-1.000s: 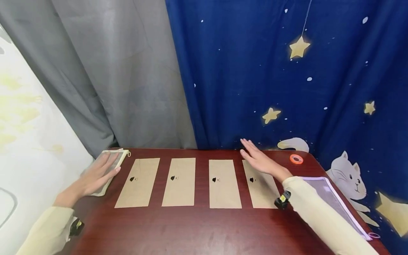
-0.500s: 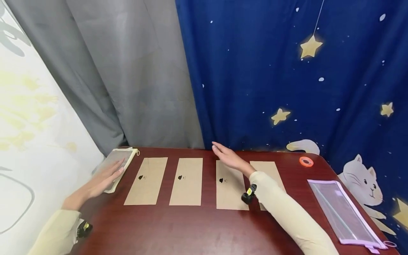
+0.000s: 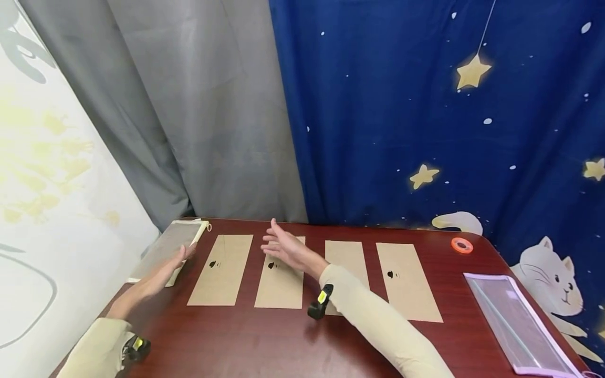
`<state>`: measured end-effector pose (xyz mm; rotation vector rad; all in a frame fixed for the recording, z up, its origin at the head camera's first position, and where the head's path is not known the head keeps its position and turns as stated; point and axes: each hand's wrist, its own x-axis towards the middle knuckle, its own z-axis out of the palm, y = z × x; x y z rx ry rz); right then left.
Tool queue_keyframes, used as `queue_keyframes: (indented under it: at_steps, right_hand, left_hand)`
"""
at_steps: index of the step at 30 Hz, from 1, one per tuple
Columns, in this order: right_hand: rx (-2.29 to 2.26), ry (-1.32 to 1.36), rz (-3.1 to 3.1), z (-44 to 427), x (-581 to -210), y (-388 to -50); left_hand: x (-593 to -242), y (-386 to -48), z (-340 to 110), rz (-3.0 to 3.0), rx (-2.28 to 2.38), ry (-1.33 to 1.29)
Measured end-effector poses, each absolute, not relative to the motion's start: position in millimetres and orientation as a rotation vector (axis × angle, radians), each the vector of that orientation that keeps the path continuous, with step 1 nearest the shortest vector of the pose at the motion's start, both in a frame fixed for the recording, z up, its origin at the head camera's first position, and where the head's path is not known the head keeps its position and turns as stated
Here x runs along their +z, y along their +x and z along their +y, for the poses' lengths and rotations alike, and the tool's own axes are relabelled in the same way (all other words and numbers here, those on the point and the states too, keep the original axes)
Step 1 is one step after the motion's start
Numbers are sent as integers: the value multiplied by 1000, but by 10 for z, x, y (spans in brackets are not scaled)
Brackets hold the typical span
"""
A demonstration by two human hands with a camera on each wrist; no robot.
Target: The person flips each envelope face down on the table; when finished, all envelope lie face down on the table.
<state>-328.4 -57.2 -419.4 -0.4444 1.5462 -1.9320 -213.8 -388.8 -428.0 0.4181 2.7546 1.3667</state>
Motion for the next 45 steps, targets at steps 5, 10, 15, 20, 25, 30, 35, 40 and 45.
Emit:
queue_keyframes:
  at_steps: [5, 10, 15, 20, 25, 30, 35, 40, 45]
  right_hand:
    - [-1940, -323, 1405, -715, -4212, -3200]
    - [-1961, -189, 1329, -759, -4240, -3195]
    - [-1947, -76, 1314, -814, -4312, -3195]
    - [-1963, -8, 1273, -891, -4328, -3201]
    - [-1959, 20, 1239, -962, -4312, -3194]
    - [-1956, 53, 1246, -1001, -4311, -3195]
    - [-1959, 73, 1257, -1023, -4278, -3201]
    - [-1960, 101, 1272, -1066, -4265, -3192]
    - [-1957, 124, 1328, -1123, -4283, -3152]
  left_hand:
    - [-4243, -2156, -3847, 2593, 1524, 409]
    - [-4257, -2214, -3943, 2283, 1667, 363]
    - [-4286, -2231, -4060, 2122, 1763, 247]
    - [-4257, -2263, -4088, 1997, 1895, 103]
    - [-4191, -2323, -4059, 1796, 2045, -69]
    - [-4125, -2408, -3988, 1744, 2046, -150]
    - [-4074, -2527, -3915, 1748, 1996, -228]
    - [-4048, -2597, -3843, 1887, 1891, -356]
    - [-4069, -2601, -3769, 2019, 1808, -445]
